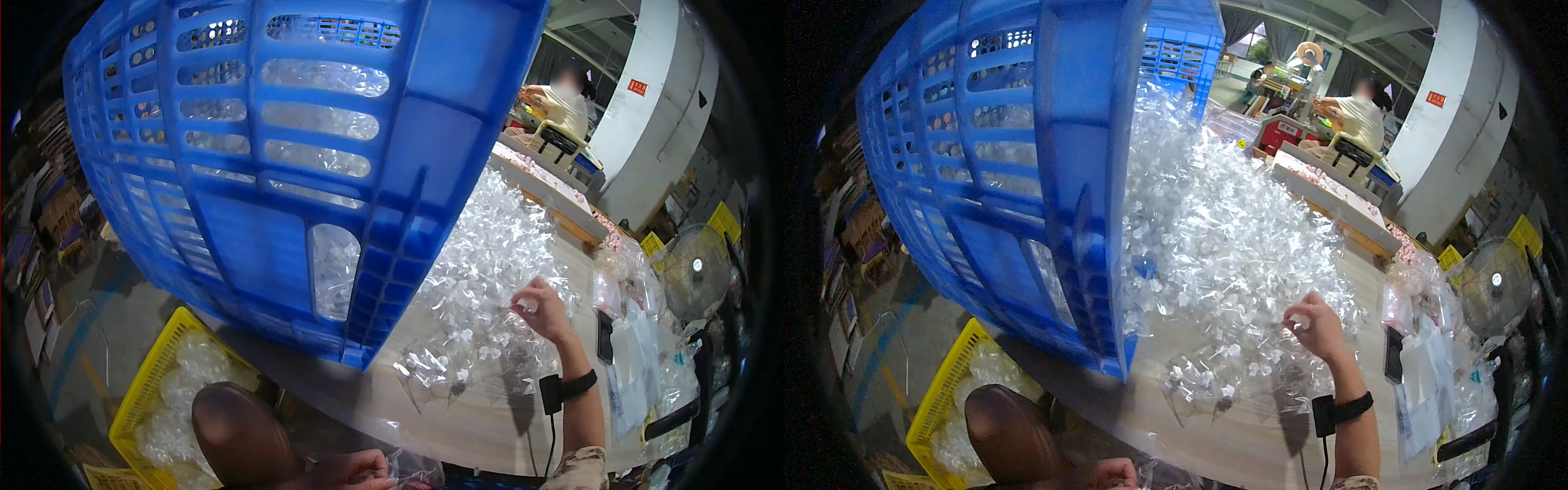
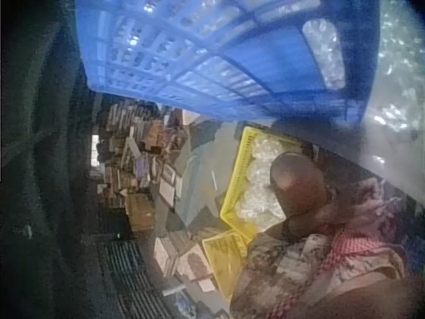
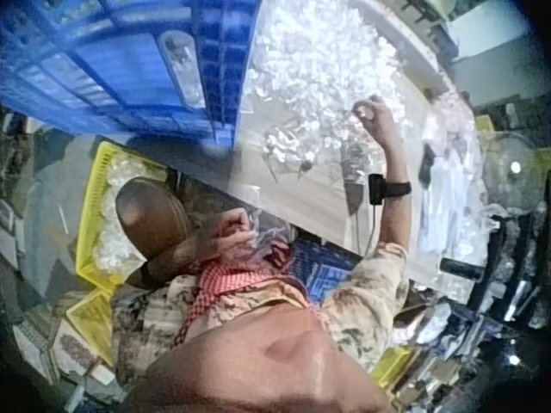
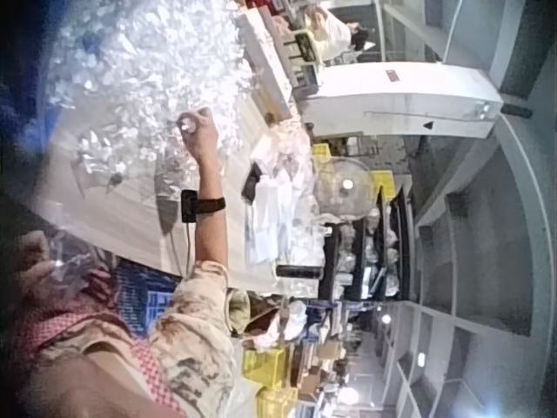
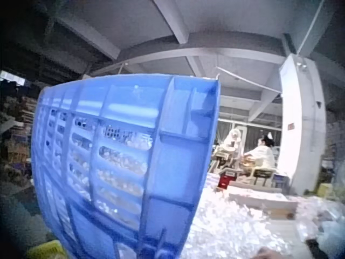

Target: Sorting and bagging small transparent plastic or rubber manufacturing components from a large blue crate into individual plastic bags.

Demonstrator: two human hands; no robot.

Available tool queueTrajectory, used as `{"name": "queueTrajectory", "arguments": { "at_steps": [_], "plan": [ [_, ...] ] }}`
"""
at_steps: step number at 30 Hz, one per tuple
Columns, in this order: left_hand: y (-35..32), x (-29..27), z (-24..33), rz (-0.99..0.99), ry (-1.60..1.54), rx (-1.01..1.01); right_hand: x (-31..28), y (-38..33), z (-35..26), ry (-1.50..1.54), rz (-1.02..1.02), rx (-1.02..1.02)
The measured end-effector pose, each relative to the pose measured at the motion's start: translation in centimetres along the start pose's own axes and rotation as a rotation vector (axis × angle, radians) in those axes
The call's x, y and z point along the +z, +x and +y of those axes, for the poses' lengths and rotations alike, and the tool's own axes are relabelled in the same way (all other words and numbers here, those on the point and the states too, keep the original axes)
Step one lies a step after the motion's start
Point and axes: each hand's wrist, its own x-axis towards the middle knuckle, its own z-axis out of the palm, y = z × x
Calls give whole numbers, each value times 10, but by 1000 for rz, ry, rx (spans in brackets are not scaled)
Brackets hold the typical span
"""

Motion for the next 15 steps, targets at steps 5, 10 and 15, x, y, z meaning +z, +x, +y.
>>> {"name": "queueTrajectory", "arguments": {
  "at_steps": [5, 10, 15],
  "plan": [
    [2, -3, -1, 16, 31, 59, -25, 14, 15, 757, 57, 208],
    [3, -1, -1, 63, 215, 183, -28, 41, 18, 973, 369, 287],
    [2, -10, -8, 48, 195, 33, -16, 70, 41, 893, 450, 454]
  ]
}}
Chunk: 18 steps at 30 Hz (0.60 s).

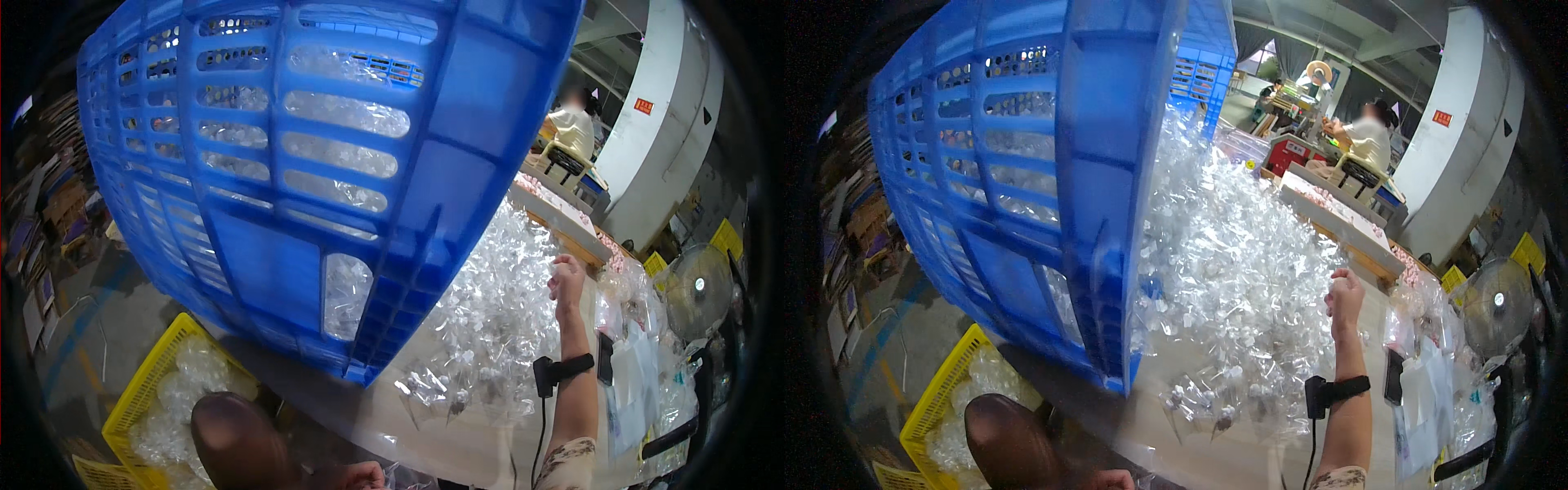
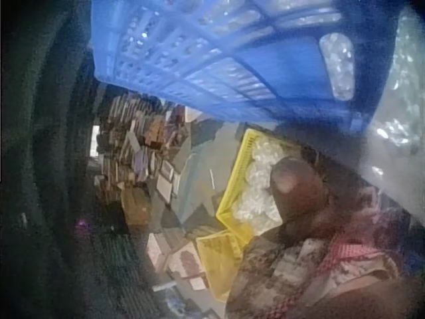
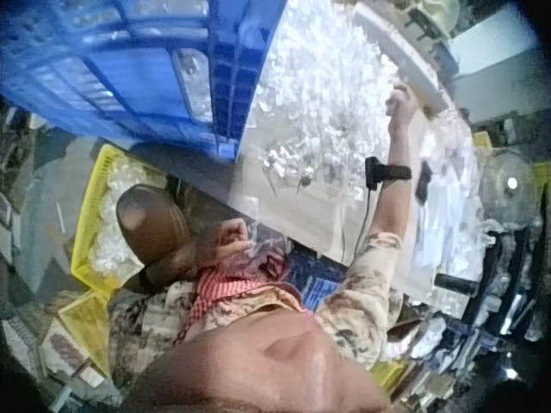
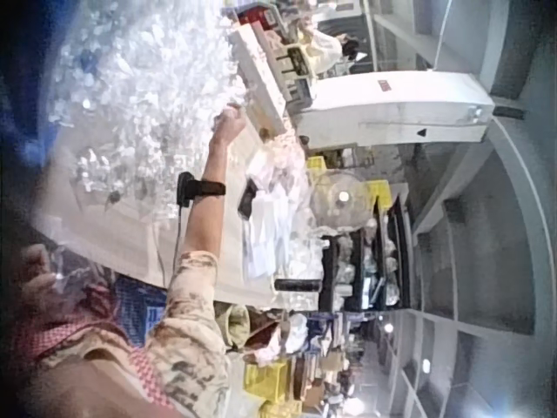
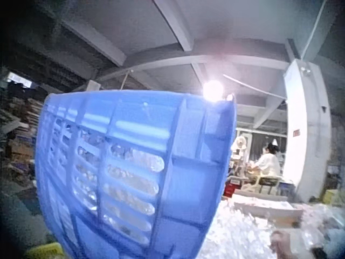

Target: Sorting and bagging small transparent plastic or rubber manufacturing components from a large blue crate into individual plastic bags.

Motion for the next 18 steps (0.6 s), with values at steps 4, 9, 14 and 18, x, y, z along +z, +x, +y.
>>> {"name": "queueTrajectory", "arguments": {
  "at_steps": [4, 9, 14, 18],
  "plan": [
    [2, 7, 12, -12, -98, -4, 9, 33, 56, -972, 148, -521],
    [-5, 5, 5, -7, -187, 2, 53, 0, 22, -950, -56, -172],
    [-9, 3, 11, -3, -163, -57, 30, 16, 11, -128, -25, -30],
    [-7, 5, 11, 18, -102, 7, 23, 12, -3, 4, -19, -19]
  ]
}}
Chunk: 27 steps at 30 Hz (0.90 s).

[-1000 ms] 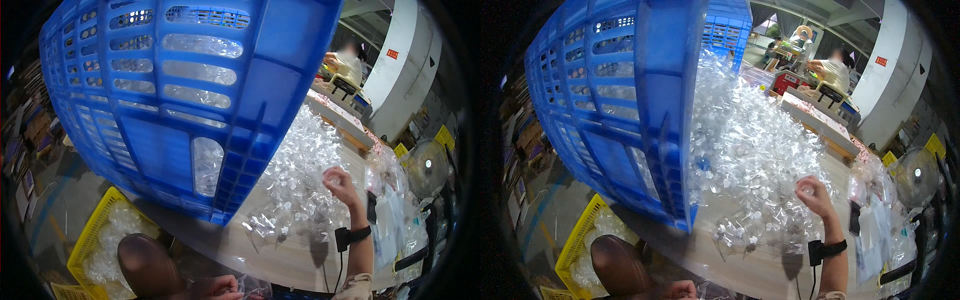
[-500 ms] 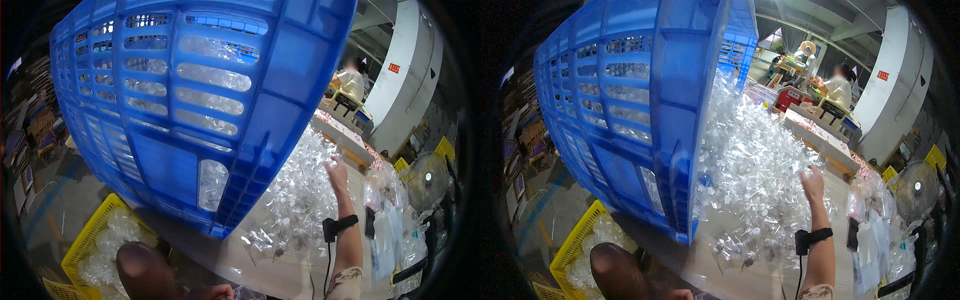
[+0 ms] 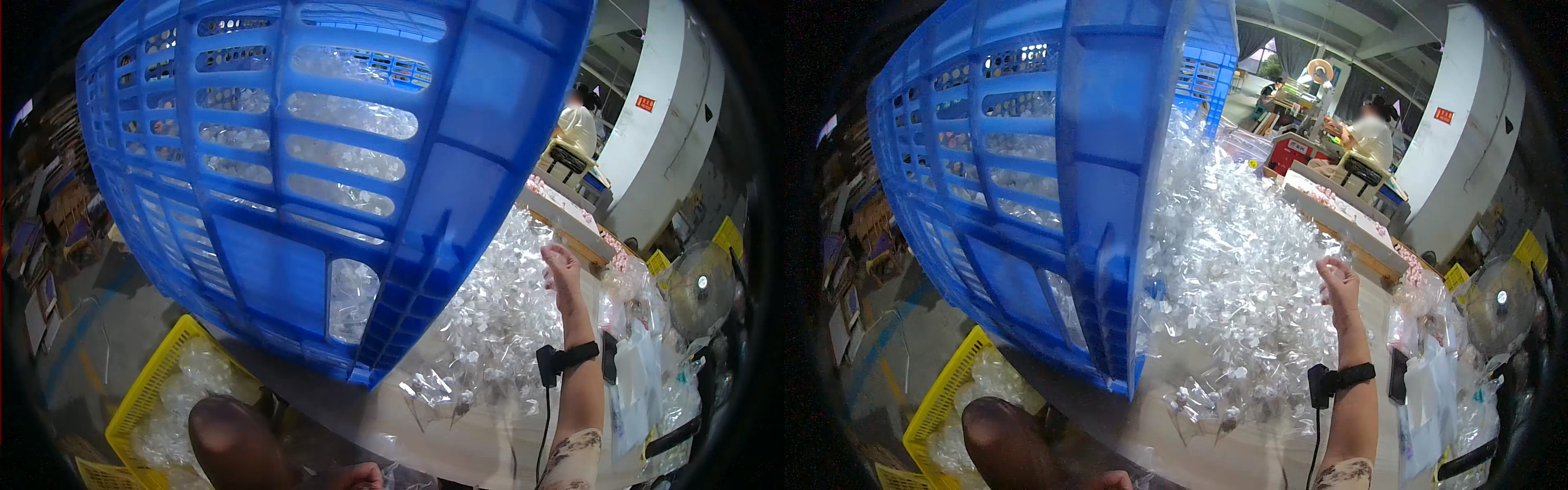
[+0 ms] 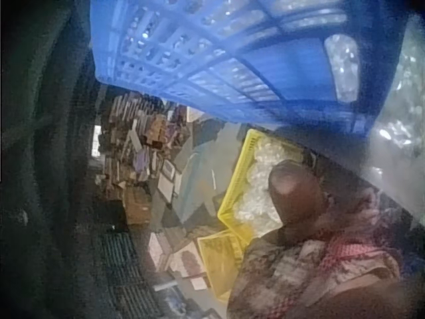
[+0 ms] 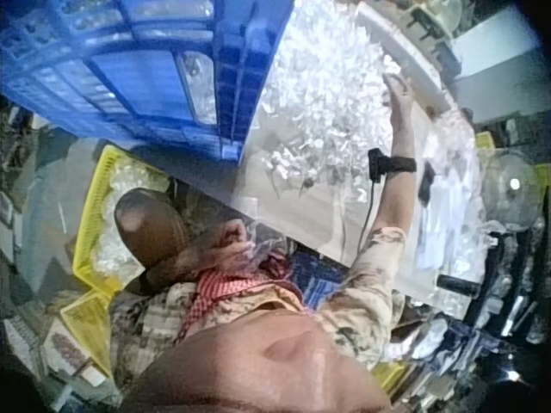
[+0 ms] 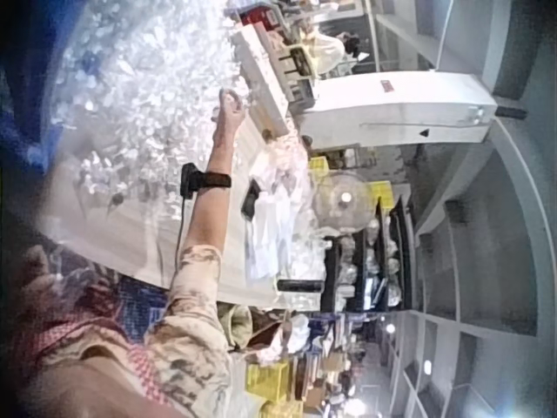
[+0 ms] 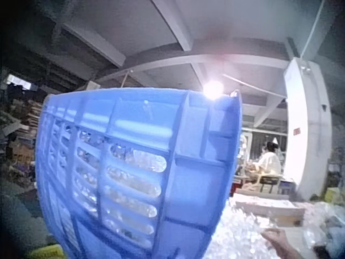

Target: Sorting and bagging small transparent plastic or rubber manufacturing components from a large blue crate into individual plastic bags.

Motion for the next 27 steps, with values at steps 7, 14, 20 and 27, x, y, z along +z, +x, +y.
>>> {"name": "queueTrajectory", "arguments": {
  "at_steps": [7, 14, 20, 27],
  "plan": [
    [-3, 4, 20, -46, -84, -47, -14, -3, -6, 164, 108, 18],
    [5, 1, 3, -38, -24, 2, -37, -14, -14, 182, 127, 57],
    [6, -3, -3, 12, 152, -20, -56, -23, -11, 216, 159, 108],
    [11, -6, -11, -22, 73, 22, -71, -29, -8, 264, 195, 160]
  ]
}}
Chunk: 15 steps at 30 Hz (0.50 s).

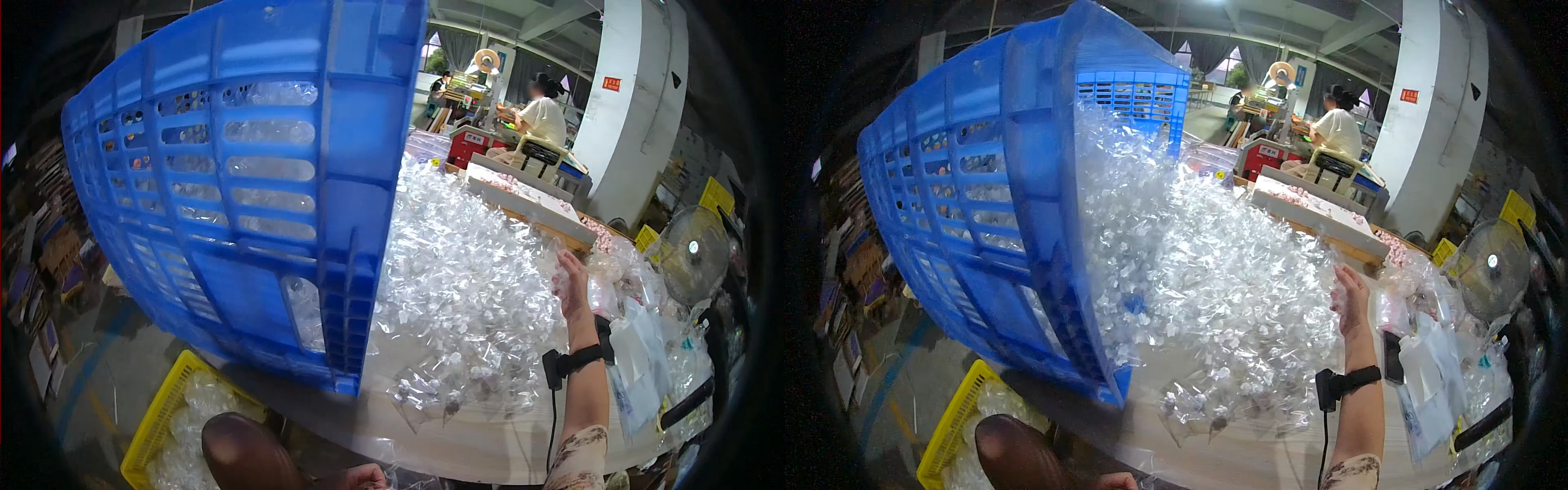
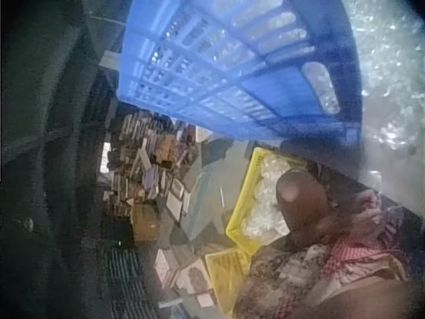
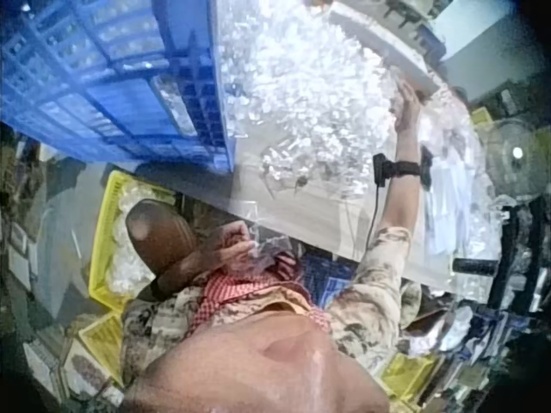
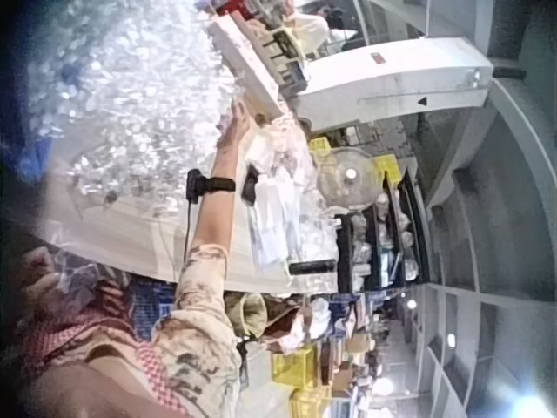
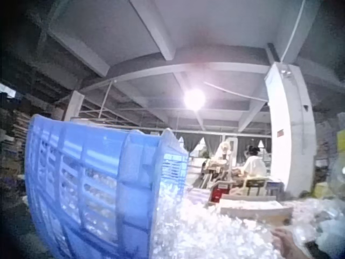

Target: Sorting and bagging small transparent plastic or rubber manufacturing components from a large blue crate into individual plastic bags.

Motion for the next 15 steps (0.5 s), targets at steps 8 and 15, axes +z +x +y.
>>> {"name": "queueTrajectory", "arguments": {
  "at_steps": [8, 15],
  "plan": [
    [4, 0, -8, 21, 3, 5, -28, 6, 12, -5, 20, -22],
    [1, 5, 9, 54, 218, 43, -31, 0, 9, 3, 46, -19]
  ]
}}
